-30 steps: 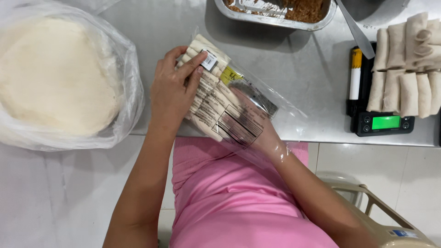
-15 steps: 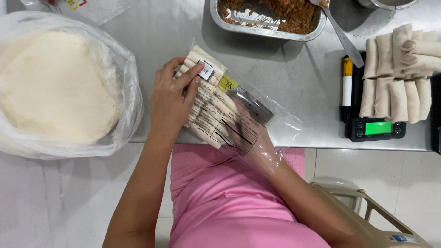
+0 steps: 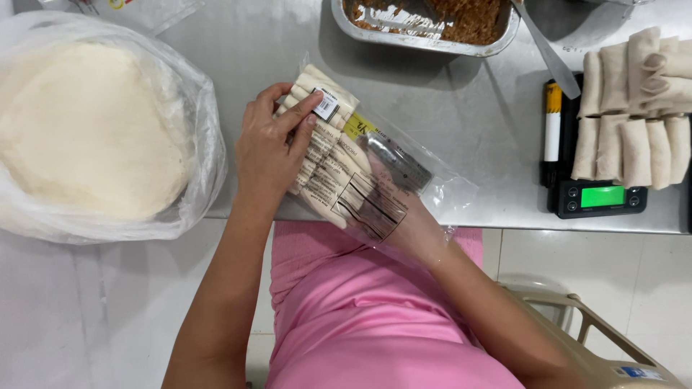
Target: The person counts and weighs pre-made spring rolls on a digital scale, places them into a plastic bag, labels the bag with a marker, and then assembles more rolls by placing meat filling onto wrappers and folding them by hand.
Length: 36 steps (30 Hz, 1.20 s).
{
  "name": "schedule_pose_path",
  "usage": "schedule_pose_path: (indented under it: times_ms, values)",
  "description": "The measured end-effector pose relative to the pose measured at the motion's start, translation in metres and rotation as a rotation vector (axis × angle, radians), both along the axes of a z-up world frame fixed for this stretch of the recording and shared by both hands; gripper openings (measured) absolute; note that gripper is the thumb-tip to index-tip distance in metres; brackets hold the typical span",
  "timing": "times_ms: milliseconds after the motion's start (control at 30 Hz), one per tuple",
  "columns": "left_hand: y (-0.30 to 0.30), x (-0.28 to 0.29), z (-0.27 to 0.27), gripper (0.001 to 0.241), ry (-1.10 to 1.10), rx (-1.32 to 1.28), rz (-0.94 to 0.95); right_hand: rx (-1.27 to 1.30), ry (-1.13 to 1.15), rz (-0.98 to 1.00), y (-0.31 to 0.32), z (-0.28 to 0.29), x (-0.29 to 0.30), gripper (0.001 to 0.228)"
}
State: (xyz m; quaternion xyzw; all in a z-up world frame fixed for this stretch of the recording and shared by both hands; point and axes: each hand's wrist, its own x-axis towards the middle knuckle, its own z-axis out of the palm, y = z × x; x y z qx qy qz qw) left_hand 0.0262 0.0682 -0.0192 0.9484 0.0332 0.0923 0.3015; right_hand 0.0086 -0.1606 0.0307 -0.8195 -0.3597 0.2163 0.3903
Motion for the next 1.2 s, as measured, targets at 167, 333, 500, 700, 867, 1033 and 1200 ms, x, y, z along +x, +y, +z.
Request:
schedule_pose_path:
  times_ms: [167,333,500,700,867,1033,1200]
  values:
    - [0.005,0.002,-0.008,0.031,-0.058,0.017,-0.02,0.074,-0.015,-0.125,-0.028,-0.052,0.006,0.064]
    - [-0.017,-0.021,-0.018,0.03,-0.32,0.191,-0.083,0.366,0.282,-0.182,-0.035,-0.075,0.011,0.066]
    - [-0.03,-0.088,-0.043,0.048,-0.353,0.319,-0.34,0.025,-0.134,-0.152,-0.031,-0.047,0.012,0.071]
    - [-0.042,-0.099,-0.029,0.074,-0.258,0.375,-0.382,-0.101,-0.615,-0.074,-0.035,-0.112,0.01,0.038]
    - [-0.074,-0.06,-0.035,0.096,-0.257,0.367,-0.362,-0.182,-0.486,-0.034,-0.044,-0.091,0.014,0.025]
    - [-0.07,-0.058,-0.038,0.117,-0.198,0.443,-0.457,-0.414,-0.024,0.073,-0.068,-0.038,0.008,0.031]
    - [-0.071,-0.054,-0.032,0.108,-0.155,0.412,-0.478,-0.338,0.528,-0.157,-0.15,0.047,0.025,0.035]
